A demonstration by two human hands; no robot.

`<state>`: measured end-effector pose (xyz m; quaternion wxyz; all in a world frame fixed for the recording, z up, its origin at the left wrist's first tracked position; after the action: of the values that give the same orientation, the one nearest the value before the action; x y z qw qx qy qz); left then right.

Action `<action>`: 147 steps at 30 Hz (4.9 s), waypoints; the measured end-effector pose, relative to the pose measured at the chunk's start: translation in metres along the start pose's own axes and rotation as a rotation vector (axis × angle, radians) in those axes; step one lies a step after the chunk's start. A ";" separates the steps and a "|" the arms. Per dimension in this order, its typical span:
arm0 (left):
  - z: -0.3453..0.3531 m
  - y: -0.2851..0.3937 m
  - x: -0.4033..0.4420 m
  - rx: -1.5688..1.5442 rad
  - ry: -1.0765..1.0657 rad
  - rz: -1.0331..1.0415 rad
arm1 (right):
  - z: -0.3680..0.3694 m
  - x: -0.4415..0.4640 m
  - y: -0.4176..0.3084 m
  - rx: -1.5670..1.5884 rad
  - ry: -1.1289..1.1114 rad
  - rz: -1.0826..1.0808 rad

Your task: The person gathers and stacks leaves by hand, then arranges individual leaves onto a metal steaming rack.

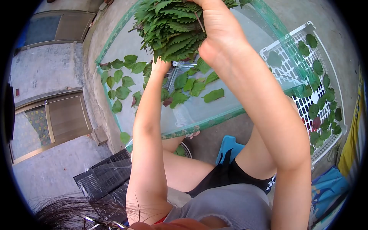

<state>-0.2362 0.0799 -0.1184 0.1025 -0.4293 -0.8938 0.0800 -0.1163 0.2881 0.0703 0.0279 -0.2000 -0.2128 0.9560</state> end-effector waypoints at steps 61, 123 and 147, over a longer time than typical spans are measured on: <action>-0.254 0.081 -0.124 -0.655 0.611 -0.184 | -0.004 -0.060 0.127 -0.536 -0.246 0.176; -0.155 0.034 -0.034 -0.614 0.578 -0.028 | 0.002 -0.006 -0.005 -0.038 -0.049 -0.126; -0.097 0.015 -0.097 -1.168 0.300 -0.570 | -0.004 0.002 -0.015 -0.179 0.050 -0.224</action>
<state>-0.1409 0.0182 -0.0391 -0.0063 -0.1677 -0.8448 -0.5081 -0.1172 0.3038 0.0722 0.1219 -0.2006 -0.3174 0.9188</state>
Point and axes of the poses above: each hand's wrist, its own x-axis towards the middle knuckle, its own z-axis out of the palm, y = z × x, the point moved 6 cm from there along x, towards the middle knuckle, and after that the axes turned 9 degrees about -x, right-handed, at the moved point
